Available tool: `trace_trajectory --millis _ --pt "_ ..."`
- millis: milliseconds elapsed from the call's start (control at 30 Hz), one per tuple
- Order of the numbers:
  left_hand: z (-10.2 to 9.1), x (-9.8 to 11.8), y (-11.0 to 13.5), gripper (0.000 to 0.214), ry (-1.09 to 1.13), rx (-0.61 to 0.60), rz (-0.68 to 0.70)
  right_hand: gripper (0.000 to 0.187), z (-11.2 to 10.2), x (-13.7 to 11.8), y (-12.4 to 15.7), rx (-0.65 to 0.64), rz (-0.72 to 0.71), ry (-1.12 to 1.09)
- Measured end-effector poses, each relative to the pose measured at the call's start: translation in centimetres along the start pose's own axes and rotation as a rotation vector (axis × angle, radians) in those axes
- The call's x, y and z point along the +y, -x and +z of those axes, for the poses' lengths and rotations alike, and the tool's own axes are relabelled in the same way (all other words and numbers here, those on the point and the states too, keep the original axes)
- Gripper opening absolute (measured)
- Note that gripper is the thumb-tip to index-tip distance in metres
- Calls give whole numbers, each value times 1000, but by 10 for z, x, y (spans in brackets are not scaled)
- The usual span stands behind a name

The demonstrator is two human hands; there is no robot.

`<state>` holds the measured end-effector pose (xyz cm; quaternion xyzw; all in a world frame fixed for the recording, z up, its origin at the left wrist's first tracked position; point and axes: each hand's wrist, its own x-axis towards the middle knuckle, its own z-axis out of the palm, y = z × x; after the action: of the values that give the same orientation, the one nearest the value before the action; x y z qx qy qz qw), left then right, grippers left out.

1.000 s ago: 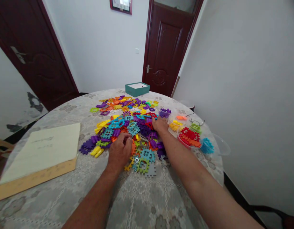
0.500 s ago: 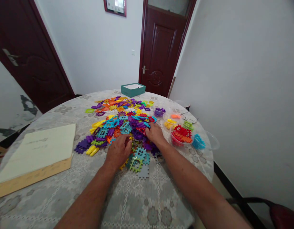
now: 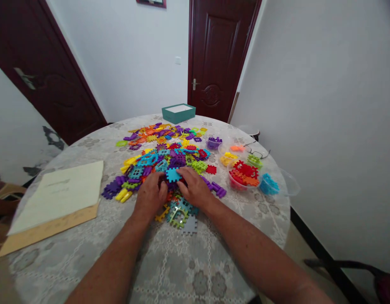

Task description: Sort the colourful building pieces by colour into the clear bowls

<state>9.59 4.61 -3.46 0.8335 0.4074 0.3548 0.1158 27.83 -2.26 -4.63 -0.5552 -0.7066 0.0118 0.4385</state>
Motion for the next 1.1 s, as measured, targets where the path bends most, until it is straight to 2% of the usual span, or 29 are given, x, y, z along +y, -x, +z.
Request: trace_trajectory --millis 67,300,567,667,733,800,900,1000,1100 --pt "-2 1 -1 26 7 3 -23 49 -5 0 2 -11 -23 -29" --pt "-11 0 -3 24 50 -12 -157 58 -17 20 3 78 63 17" --pt "-10 -4 -2 25 13 31 -168 61 -18 14 7 -46 -29 72" --pt "-12 2 -3 26 35 37 -149 49 -16 10 7 -69 -35 75" --pt "-14 8 -3 30 69 8 -150 38 -14 9 6 -60 -22 64" --pt "-15 14 -4 35 99 -30 -145 36 -13 8 5 -32 -19 45" --pt "-17 20 -6 44 193 -99 -186 39 -15 4 1 8 -61 -4" --pt "-20 23 -8 51 332 -158 -299 45 -16 -5 -1 -7 -152 -77" --pt "-23 24 -7 50 476 -194 -396 53 -16 -12 1 -22 -189 -125"
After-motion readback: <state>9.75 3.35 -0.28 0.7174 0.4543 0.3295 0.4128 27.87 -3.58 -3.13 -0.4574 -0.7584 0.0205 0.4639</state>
